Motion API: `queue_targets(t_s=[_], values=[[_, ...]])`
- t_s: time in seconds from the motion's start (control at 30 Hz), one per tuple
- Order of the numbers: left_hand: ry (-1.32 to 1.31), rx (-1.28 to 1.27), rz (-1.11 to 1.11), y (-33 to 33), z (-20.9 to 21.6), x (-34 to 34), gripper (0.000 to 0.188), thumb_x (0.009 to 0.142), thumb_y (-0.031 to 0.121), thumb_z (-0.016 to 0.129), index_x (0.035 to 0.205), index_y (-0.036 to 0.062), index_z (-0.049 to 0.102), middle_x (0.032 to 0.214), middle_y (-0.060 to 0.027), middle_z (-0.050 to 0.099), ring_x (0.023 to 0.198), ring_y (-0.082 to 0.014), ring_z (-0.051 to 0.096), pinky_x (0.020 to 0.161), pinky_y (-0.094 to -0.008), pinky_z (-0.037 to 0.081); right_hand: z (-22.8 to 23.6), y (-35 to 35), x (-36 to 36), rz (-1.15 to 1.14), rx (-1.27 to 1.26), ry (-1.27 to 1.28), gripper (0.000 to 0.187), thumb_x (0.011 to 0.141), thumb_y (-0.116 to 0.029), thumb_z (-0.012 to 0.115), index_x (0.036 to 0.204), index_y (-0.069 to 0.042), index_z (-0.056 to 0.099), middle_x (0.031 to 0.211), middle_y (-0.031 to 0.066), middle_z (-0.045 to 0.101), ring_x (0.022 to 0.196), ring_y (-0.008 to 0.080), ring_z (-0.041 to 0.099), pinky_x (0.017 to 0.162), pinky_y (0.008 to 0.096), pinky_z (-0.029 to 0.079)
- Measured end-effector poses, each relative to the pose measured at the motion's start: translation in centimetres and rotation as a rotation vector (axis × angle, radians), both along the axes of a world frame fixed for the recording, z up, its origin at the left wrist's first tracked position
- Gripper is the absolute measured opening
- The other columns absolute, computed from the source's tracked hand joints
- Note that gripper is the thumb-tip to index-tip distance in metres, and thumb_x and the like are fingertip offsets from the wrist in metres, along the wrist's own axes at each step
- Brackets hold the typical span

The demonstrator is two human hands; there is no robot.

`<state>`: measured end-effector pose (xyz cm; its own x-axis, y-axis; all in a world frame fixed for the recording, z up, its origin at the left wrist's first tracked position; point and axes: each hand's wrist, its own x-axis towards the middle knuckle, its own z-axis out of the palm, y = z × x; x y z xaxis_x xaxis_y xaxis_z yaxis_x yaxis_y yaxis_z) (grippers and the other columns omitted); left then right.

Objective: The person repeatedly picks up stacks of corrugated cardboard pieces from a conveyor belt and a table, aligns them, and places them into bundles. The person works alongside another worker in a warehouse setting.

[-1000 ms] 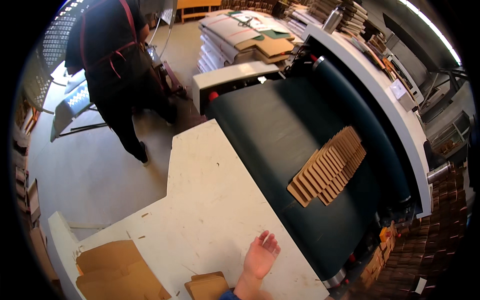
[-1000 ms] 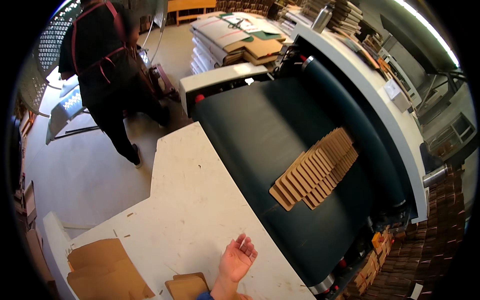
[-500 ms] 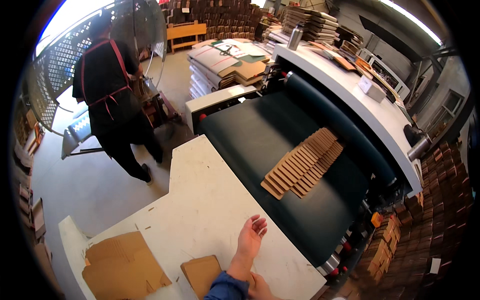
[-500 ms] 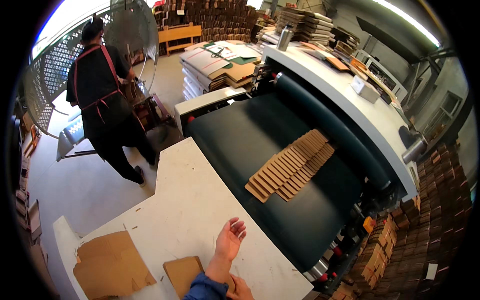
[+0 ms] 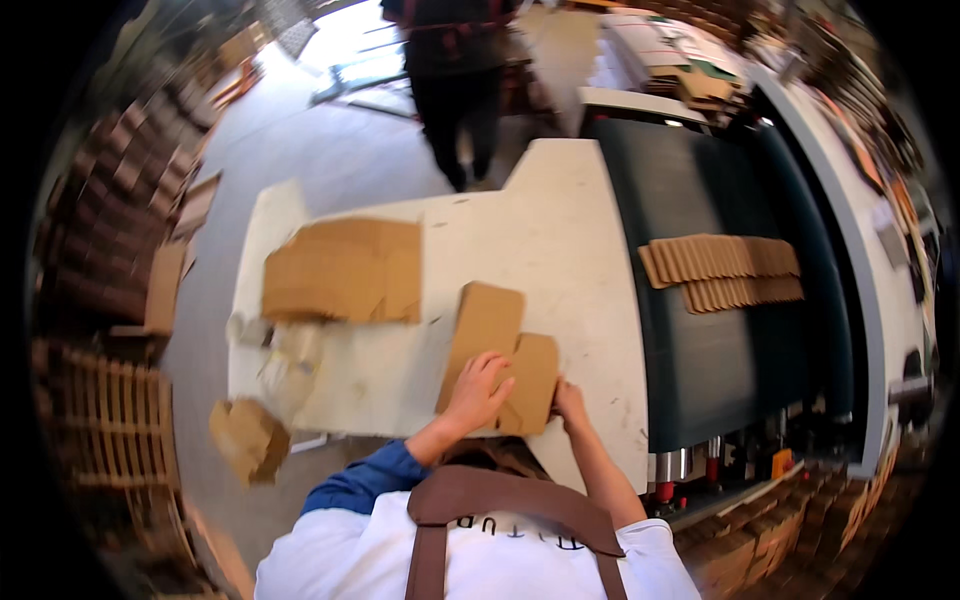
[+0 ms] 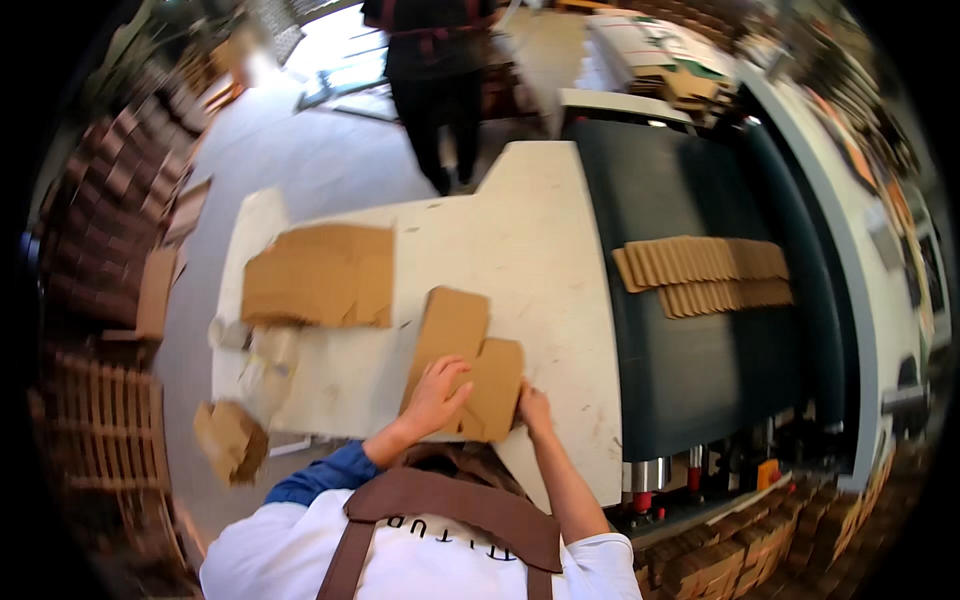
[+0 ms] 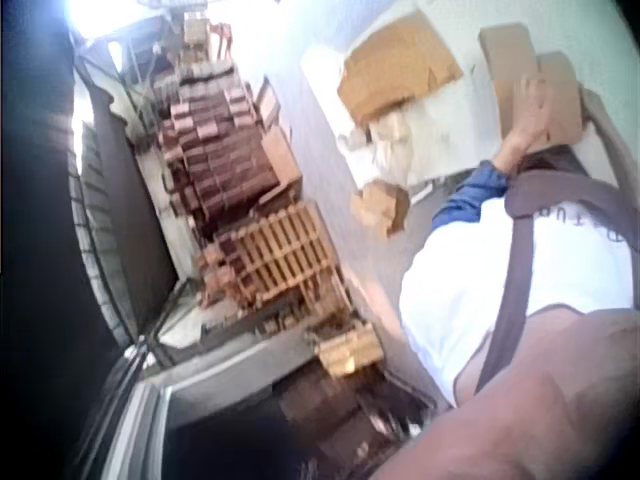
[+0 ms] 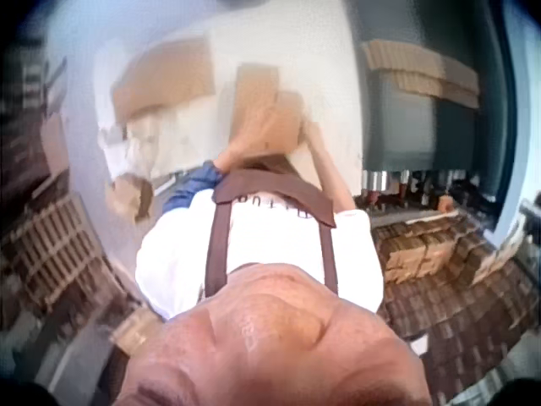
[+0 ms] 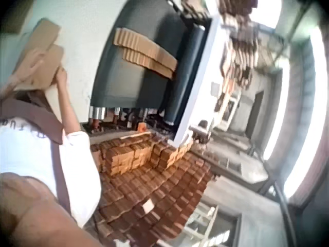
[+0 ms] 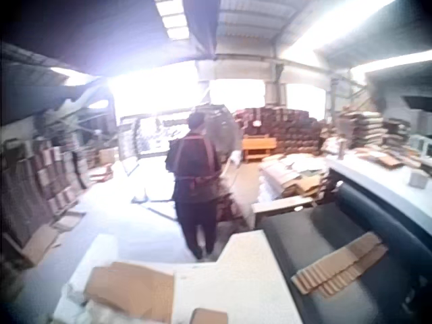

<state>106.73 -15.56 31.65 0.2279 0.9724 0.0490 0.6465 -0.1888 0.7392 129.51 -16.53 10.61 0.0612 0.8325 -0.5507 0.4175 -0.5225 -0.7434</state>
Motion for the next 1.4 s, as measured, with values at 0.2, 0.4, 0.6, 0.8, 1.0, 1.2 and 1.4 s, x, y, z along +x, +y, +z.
queue_targets(t_s=[0.2, 0.4, 0.6, 0.8, 1.0, 1.2, 1.4], values=[[0.09, -0.052, 0.193, -1.8, 0.3, -3.0, 0.05, 0.088, 0.036, 0.061, 0.123, 0.0013, 0.052, 0.13, -0.0209, 0.049, 0.12, -0.0378, 0.045, 0.1, -0.044, 0.038, 9.6, 0.3, -2.6, -0.308, -0.227, 0.42, 0.046, 0.092, -0.051, 0.054, 0.092, -0.005, 0.061, 0.075, 0.0049, 0.062, 0.066, 0.0169, 0.061, 0.06, 0.0317, 0.05], [-0.555, -0.438, 0.225, -0.2, -2.7, -12.2, 0.076, 0.088, 0.056, 0.057, 0.14, 0.0041, 0.035, 0.139, -0.014, 0.043, 0.13, -0.03, 0.039, 0.103, -0.0401, 0.037, 18.4, 0.8, -8.9, 0.013, 0.297, 0.297, 0.036, 0.092, -0.036, 0.061, 0.101, -0.001, 0.058, 0.088, 0.0055, 0.063, 0.08, 0.0152, 0.059, 0.074, 0.0293, 0.048], [-0.867, -0.746, 0.066, -0.1, -3.1, -15.5, 0.108, 0.076, 0.079, 0.052, 0.151, 0.0113, 0.014, 0.151, -0.0061, 0.029, 0.137, -0.0241, 0.03, 0.104, -0.0442, 0.035, 19.9, 0.3, -14.7, 0.042, -0.018, 0.395, 0.079, 0.093, -0.063, 0.038, 0.149, -0.009, 0.022, 0.144, 0.0189, 0.04, 0.13, 0.0299, 0.041, 0.095, 0.0401, 0.043], [-0.856, -0.843, -0.045, 1.4, -2.8, -16.9, 0.094, 0.087, 0.051, 0.06, 0.15, 0.0025, 0.01, 0.152, -0.0194, 0.023, 0.138, -0.0316, 0.029, 0.111, -0.0427, 0.029, 20.6, 0.0, -14.1, 0.069, -0.085, 0.353, 0.083, 0.091, -0.063, 0.044, 0.15, -0.009, 0.021, 0.147, 0.0183, 0.036, 0.132, 0.0301, 0.039, 0.098, 0.0421, 0.041], [-0.789, -0.824, -0.137, 1.9, -3.2, -18.3, 0.096, 0.086, 0.043, 0.065, 0.149, -0.0021, 0.009, 0.15, -0.0238, 0.025, 0.136, -0.0374, 0.033, 0.11, -0.0433, 0.031, 20.1, -0.4, -15.4, 0.051, -0.033, 0.374, 0.085, 0.092, -0.062, 0.044, 0.15, -0.006, 0.019, 0.151, 0.0176, 0.029, 0.137, 0.0292, 0.032, 0.106, 0.0403, 0.034], [-0.716, -0.719, -0.061, 5.9, -2.9, -16.6, 0.102, 0.082, 0.049, 0.068, 0.147, -0.0057, 0.013, 0.146, -0.0265, 0.031, 0.135, -0.0325, 0.037, 0.109, -0.0371, 0.033, 22.6, 4.4, -18.5, -0.042, -0.027, 0.352, 0.079, 0.093, -0.066, 0.035, 0.148, -0.009, 0.028, 0.142, 0.0101, 0.042, 0.13, 0.0232, 0.04, 0.103, 0.0385, 0.035], [-0.783, -0.735, 0.031, 13.1, -6.0, -18.6, 0.082, 0.092, 0.041, 0.059, 0.152, 0.0119, 0.012, 0.144, -0.0085, 0.037, 0.121, -0.0213, 0.047, 0.091, -0.0317, 0.044, 20.7, 14.7, -19.4, 0.127, 0.078, 0.23, 0.076, 0.094, -0.063, 0.036, 0.148, -0.009, 0.029, 0.142, 0.0162, 0.043, 0.13, 0.0266, 0.043, 0.099, 0.0353, 0.043]])
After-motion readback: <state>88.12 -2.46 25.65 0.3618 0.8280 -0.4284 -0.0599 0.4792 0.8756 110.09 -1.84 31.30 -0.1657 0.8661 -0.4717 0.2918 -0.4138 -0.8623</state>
